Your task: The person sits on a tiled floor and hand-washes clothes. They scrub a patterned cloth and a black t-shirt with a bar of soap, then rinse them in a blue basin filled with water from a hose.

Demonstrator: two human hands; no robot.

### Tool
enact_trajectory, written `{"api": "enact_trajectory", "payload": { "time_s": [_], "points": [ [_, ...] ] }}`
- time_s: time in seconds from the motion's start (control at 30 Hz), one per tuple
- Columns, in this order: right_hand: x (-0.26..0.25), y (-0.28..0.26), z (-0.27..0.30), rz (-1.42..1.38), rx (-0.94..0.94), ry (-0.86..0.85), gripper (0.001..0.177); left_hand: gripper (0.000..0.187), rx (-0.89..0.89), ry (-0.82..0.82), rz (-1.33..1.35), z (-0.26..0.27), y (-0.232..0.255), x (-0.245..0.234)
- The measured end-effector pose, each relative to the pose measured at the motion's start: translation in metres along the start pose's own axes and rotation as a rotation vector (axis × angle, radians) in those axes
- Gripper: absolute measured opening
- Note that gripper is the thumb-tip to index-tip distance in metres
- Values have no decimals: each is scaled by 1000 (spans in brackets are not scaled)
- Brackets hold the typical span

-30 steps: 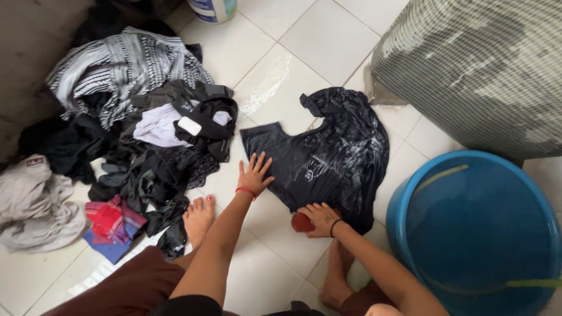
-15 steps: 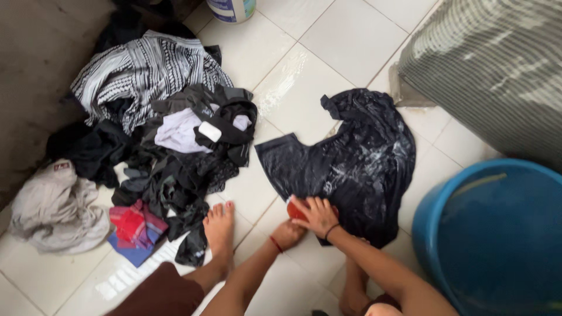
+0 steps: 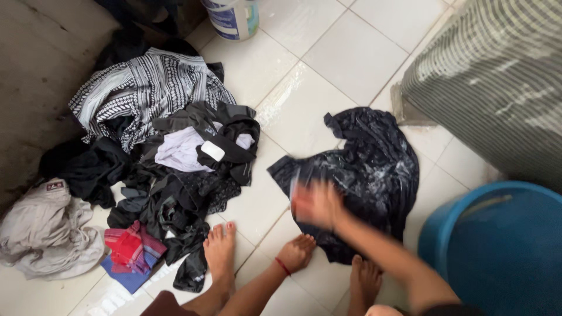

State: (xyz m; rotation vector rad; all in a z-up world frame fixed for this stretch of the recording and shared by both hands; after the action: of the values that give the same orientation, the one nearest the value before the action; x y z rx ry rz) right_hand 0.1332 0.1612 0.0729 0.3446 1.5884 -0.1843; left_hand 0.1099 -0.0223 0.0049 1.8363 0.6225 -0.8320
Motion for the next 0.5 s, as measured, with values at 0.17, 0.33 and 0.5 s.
{"api": "enact_trajectory", "payload": {
  "time_s": [0.17, 0.33, 0.5],
  "points": [
    [25, -26, 0, -87, 48, 67, 67, 43, 3, -113, 65, 1, 8, 14],
    [48, 81, -135, -358, 538, -225, 69, 49, 59, -153, -27, -13, 11, 1],
    [42, 76, -110, -724, 765, -41, 72, 35, -238, -500, 139, -23, -21, 2]
  ]
}}
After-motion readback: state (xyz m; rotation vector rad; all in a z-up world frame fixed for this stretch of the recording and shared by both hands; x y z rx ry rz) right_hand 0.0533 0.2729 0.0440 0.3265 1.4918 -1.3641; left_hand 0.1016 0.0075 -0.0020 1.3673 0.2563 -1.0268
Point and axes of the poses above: each hand's wrist, its own z-axis away from the middle knuckle, its own x-axis out of the palm, y = z × x, the point moved 5 cm from there along -z, towards the middle knuckle, and after that the axes turned 6 degrees about z, right-handed, at the moved point
